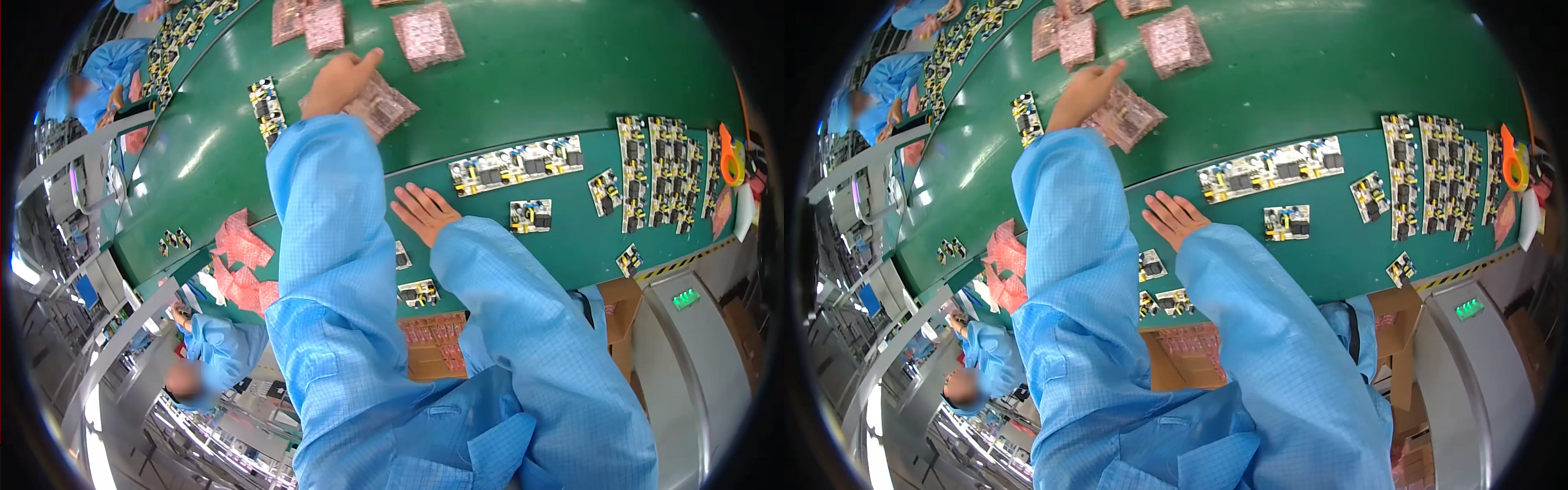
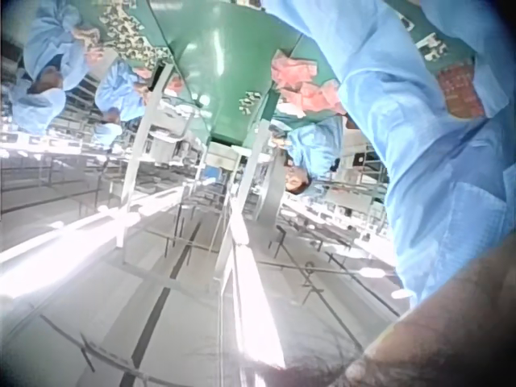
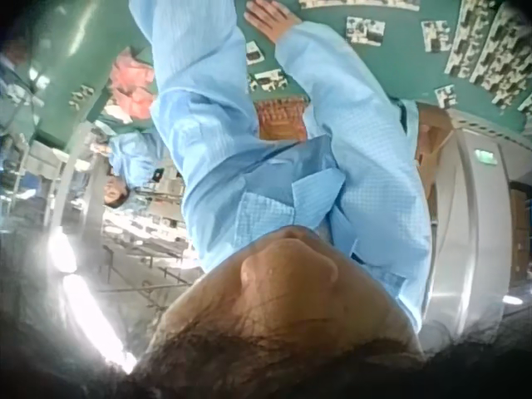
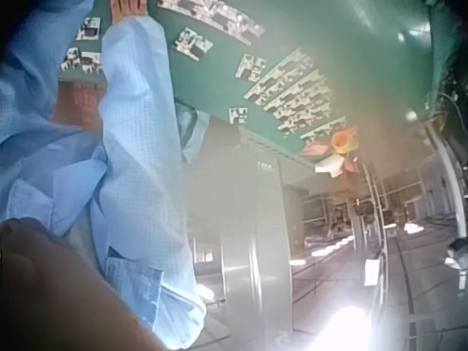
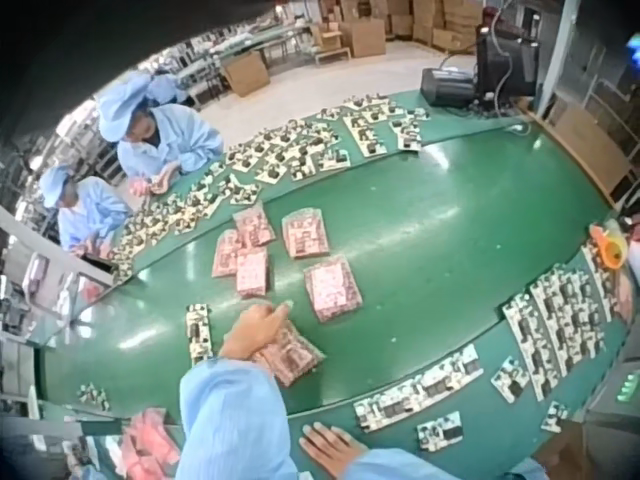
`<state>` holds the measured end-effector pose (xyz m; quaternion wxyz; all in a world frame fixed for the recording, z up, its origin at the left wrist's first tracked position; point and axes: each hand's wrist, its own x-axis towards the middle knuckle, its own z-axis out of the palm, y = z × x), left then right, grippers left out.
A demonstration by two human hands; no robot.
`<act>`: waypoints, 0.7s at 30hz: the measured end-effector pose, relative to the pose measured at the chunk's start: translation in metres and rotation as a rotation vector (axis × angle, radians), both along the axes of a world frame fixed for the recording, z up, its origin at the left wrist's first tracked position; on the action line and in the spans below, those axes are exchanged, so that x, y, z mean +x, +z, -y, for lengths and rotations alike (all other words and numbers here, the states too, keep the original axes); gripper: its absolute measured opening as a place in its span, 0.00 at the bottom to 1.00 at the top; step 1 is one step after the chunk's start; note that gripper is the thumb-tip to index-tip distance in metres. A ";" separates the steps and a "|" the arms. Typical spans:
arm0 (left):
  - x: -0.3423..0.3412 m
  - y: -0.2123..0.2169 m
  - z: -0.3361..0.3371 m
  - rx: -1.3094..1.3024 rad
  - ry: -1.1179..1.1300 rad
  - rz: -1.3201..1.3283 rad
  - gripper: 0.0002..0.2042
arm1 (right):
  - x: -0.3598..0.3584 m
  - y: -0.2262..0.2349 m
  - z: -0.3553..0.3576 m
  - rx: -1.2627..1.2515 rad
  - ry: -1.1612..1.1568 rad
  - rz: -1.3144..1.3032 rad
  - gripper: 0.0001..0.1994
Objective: The worker is packaging individual electronic circuit boards into small plastic bags and then placing them into a large cardboard shipping box.
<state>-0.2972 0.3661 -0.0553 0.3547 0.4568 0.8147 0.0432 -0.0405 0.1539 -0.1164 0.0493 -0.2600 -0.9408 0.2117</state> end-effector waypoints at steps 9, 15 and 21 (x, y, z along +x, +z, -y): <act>0.043 0.008 0.088 0.406 0.334 -0.008 0.19 | 0.001 0.001 0.001 -0.089 0.043 0.023 0.30; 0.105 -0.033 0.088 0.524 0.250 -0.401 0.35 | -0.001 -0.027 -0.008 -0.049 -0.018 -0.326 0.29; 0.122 -0.034 0.081 0.640 0.287 -0.361 0.39 | 0.019 0.088 -0.097 -1.102 0.330 0.285 0.18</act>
